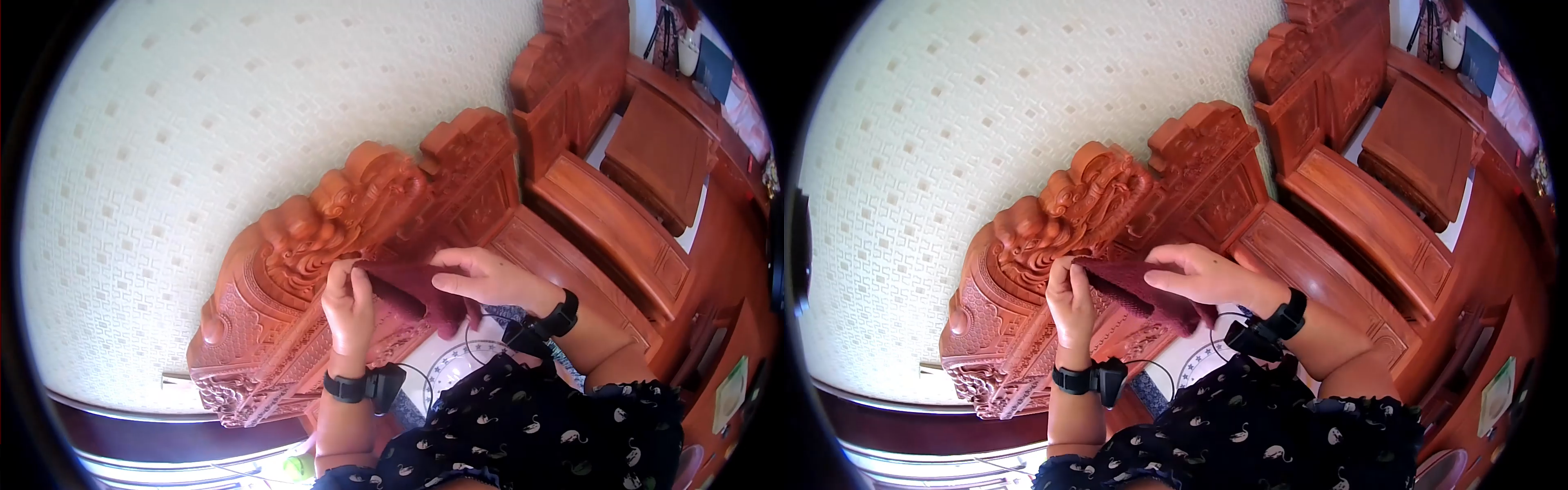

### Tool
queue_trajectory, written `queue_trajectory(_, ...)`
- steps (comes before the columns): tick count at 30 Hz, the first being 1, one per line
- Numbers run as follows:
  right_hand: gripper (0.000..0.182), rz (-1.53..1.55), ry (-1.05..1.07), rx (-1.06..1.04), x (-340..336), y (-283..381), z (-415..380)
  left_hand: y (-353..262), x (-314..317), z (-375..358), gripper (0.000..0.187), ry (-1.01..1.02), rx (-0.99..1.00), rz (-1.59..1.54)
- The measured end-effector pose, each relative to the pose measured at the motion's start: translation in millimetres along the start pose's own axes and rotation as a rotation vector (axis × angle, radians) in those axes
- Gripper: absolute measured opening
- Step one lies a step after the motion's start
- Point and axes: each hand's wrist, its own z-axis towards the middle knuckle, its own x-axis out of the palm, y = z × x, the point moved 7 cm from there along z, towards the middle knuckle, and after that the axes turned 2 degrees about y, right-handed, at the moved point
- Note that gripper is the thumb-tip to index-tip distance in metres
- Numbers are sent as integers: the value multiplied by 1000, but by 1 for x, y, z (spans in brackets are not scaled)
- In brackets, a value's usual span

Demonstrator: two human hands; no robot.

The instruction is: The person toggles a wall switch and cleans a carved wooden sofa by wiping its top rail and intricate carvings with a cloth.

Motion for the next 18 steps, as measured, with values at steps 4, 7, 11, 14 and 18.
queue_trajectory(4, 25, 193, -229, -137, -23, -8, 6, 14, 16, 2, 12, 114, -86, -189)
queue_trajectory(7, 28, 296, -376, -195, -43, -27, 12, 13, 29, -1, 6, 191, -136, -236)
queue_trajectory(11, 27, 197, -488, -212, -56, -41, 7, 10, 44, 1, 11, 235, -179, -230)
queue_trajectory(14, 26, 235, -517, -216, -58, -34, -1, 17, 44, 4, 14, 233, -240, -198)
queue_trajectory(18, 23, -74, -529, -286, -72, 19, 9, 20, 49, 11, 13, 196, -167, -87)
